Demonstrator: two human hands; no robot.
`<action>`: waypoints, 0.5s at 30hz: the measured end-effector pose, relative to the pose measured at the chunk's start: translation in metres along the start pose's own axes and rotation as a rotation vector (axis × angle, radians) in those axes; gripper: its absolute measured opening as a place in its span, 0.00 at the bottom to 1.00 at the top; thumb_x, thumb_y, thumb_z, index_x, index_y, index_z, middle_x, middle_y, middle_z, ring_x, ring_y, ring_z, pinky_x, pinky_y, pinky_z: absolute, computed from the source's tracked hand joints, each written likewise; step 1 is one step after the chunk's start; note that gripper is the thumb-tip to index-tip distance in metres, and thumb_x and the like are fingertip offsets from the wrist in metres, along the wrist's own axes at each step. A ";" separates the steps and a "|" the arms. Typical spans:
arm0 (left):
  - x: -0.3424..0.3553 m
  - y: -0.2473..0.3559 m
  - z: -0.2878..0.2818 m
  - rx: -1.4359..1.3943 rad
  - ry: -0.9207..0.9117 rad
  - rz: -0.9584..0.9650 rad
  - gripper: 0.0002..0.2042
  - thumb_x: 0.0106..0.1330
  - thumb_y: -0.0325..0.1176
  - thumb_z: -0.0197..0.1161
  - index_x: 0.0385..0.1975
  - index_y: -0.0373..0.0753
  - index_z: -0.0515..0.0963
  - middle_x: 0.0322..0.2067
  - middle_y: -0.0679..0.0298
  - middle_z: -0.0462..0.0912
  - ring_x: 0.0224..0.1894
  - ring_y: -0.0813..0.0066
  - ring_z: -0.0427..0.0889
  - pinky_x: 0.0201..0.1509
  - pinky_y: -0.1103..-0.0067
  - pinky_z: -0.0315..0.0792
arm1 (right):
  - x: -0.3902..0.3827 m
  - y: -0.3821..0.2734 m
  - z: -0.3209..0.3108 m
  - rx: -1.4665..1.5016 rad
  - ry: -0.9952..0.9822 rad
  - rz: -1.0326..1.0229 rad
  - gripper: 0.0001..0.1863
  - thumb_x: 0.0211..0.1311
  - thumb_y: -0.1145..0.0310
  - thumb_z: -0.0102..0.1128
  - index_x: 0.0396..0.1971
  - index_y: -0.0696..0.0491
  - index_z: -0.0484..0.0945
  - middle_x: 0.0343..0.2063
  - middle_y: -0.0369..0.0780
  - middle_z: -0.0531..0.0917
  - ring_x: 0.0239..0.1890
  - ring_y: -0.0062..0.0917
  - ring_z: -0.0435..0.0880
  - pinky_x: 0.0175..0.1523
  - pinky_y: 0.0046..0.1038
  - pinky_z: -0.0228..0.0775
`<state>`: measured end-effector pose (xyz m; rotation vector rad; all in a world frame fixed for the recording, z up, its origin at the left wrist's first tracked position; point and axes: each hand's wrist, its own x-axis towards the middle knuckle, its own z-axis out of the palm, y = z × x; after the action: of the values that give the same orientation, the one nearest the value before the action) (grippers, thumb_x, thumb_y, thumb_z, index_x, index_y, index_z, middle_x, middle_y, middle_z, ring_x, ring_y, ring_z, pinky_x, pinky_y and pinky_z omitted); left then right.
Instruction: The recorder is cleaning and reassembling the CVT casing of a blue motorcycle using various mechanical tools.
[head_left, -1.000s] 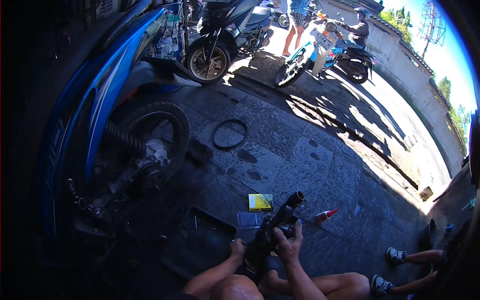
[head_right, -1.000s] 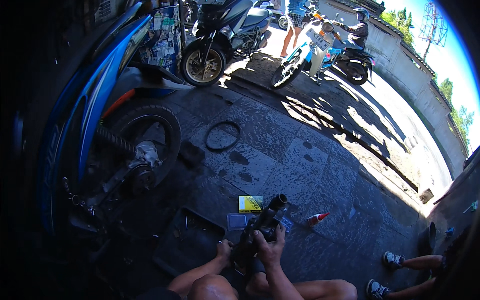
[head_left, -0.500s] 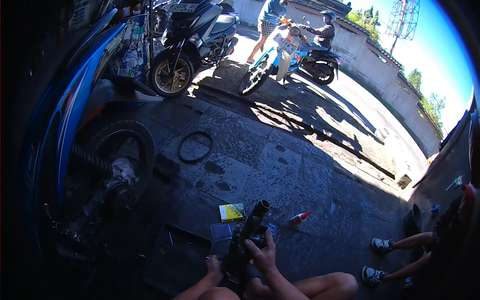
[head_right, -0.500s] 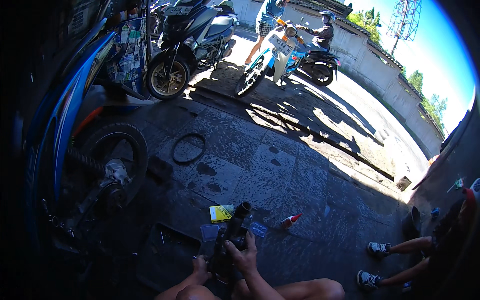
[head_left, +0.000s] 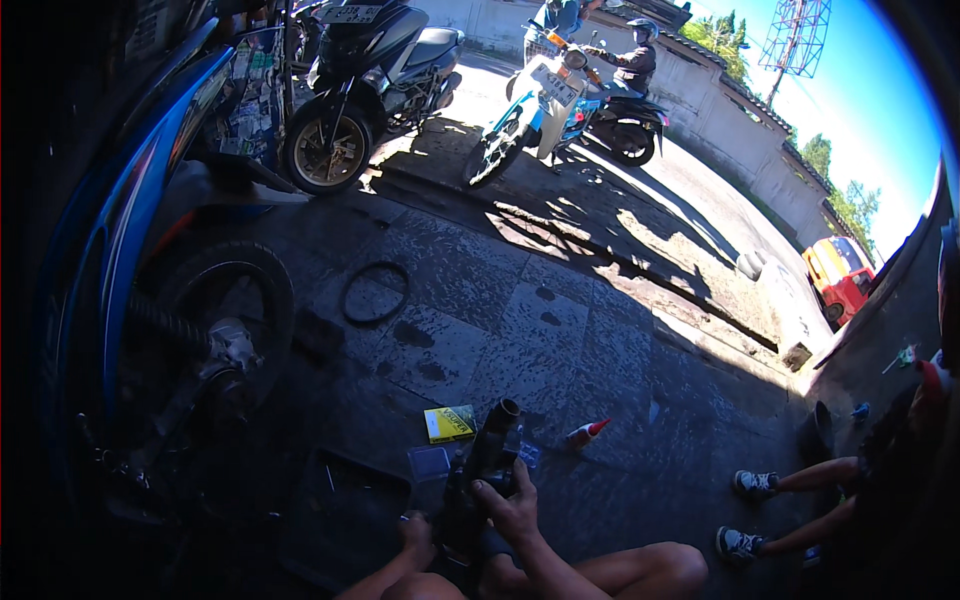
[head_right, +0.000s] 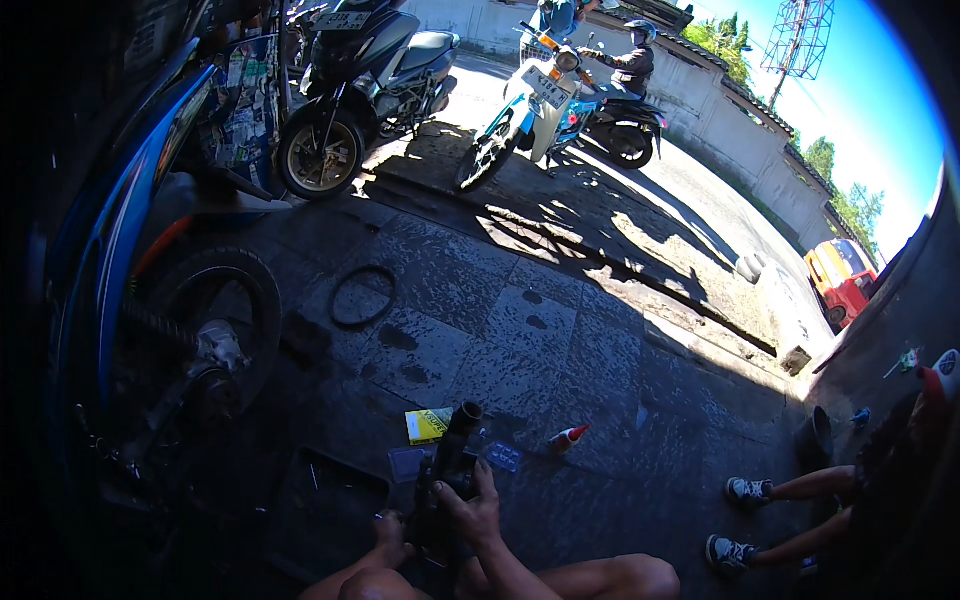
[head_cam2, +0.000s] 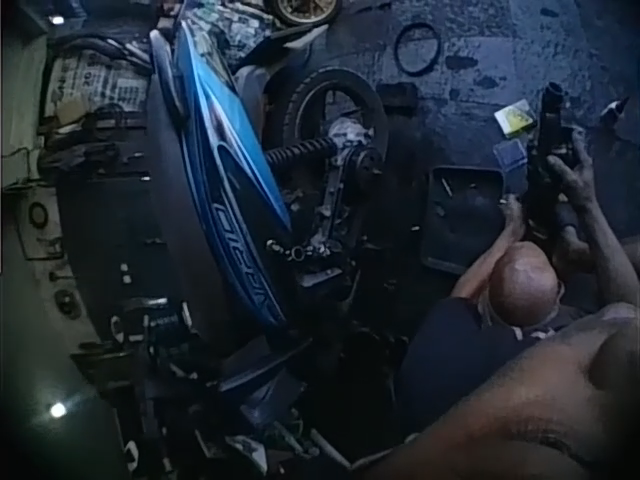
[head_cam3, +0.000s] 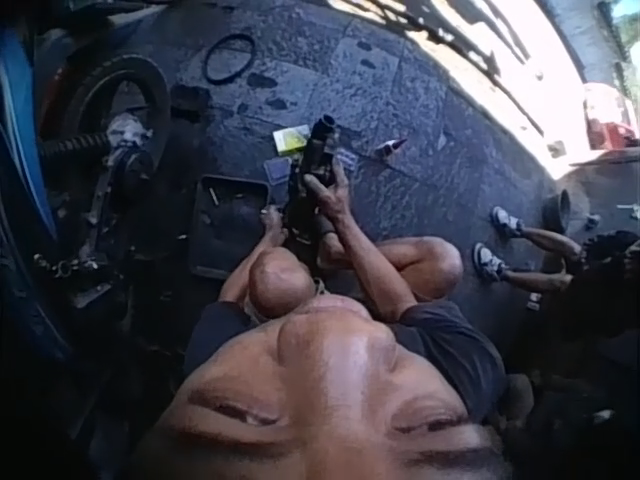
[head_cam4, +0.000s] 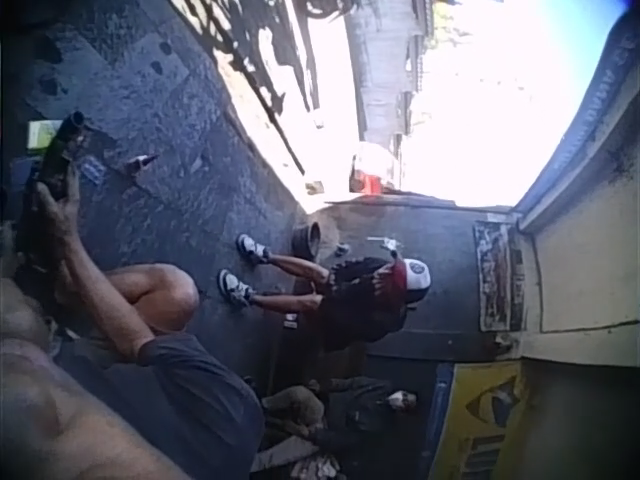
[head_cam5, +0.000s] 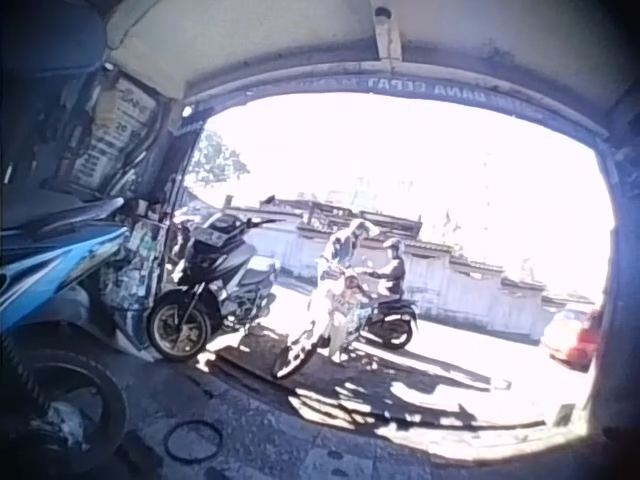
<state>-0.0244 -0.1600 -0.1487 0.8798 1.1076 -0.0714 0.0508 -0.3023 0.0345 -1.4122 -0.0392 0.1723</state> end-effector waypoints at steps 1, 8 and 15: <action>0.000 -0.001 0.001 0.000 0.005 0.014 0.04 0.59 0.31 0.50 0.30 0.41 0.71 0.26 0.62 0.74 0.29 0.66 0.77 0.34 0.64 0.73 | -0.001 -0.001 0.000 0.020 -0.028 0.042 0.28 0.54 0.72 0.69 0.55 0.60 0.69 0.49 0.40 0.75 0.49 0.25 0.79 0.56 0.28 0.71; 0.000 0.000 0.001 0.016 -0.001 0.000 0.03 0.59 0.30 0.50 0.29 0.42 0.71 0.25 0.63 0.73 0.28 0.67 0.76 0.32 0.66 0.72 | -0.003 -0.002 0.003 -0.021 0.017 0.007 0.28 0.54 0.72 0.69 0.54 0.60 0.70 0.46 0.39 0.77 0.46 0.23 0.80 0.53 0.27 0.73; 0.003 -0.003 0.000 0.024 -0.008 -0.009 0.03 0.59 0.29 0.50 0.29 0.42 0.72 0.25 0.63 0.73 0.27 0.69 0.75 0.31 0.67 0.71 | -0.002 0.001 0.001 0.026 -0.036 -0.015 0.28 0.54 0.71 0.68 0.55 0.59 0.70 0.44 0.38 0.78 0.45 0.23 0.81 0.53 0.26 0.73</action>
<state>-0.0245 -0.1606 -0.1530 0.8953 1.1052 -0.0956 0.0489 -0.3013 0.0340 -1.3829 -0.0768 0.1853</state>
